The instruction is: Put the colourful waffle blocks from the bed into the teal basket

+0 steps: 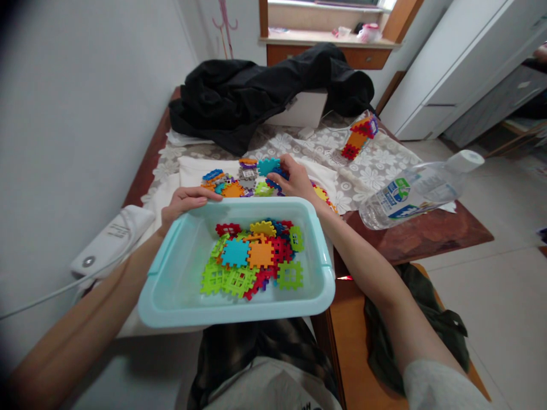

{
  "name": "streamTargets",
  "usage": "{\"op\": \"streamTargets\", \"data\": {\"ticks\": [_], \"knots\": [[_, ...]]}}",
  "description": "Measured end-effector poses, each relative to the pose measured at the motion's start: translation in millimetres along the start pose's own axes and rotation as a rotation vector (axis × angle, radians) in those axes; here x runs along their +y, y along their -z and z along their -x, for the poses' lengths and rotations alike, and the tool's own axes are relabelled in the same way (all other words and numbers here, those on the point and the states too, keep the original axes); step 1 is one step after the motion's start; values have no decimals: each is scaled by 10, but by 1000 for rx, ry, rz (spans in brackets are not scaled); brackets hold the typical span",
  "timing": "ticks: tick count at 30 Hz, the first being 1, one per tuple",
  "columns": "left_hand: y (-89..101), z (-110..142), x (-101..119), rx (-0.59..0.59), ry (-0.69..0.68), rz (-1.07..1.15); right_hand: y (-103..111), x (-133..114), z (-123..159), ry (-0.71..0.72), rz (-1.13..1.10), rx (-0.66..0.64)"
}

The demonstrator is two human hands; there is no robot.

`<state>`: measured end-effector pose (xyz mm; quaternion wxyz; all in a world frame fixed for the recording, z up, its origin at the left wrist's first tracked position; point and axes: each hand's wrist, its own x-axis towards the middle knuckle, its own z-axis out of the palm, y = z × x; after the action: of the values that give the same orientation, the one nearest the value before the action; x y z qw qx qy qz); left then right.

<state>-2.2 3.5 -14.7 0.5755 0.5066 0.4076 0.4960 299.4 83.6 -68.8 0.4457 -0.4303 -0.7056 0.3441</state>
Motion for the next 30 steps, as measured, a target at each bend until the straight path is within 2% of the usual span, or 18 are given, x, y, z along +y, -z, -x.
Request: {"op": "streamTargets", "data": {"ticks": [2, 6, 10, 12, 17, 20, 24, 27, 30], "knots": [[3, 0, -1, -3, -3, -3, -16, 29, 5, 31, 116, 49], [6, 0, -4, -4, -4, -1, -12, 36, 12, 34, 273, 63], [-4, 2, -2, -3, -3, 9, 20, -49, 5, 38, 310, 99], [-8, 4, -3, -7, -2, 12, 23, -105, -2, 37, 198, 104], [7, 6, -17, -6, -14, 0, 30, -242, 9, -39, -338, 31], [26, 5, -25, -21, -18, -13, 73, -338, 52, -27, -512, -101], [29, 12, -18, -30, -16, -16, 138, -486, 121, 21, -607, -464], [14, 23, -4, -35, -4, -4, 187, -615, 160, 32, -574, -679], [6, 26, 7, -35, -4, 1, 244, -740, 185, -11, -487, -744]]}}
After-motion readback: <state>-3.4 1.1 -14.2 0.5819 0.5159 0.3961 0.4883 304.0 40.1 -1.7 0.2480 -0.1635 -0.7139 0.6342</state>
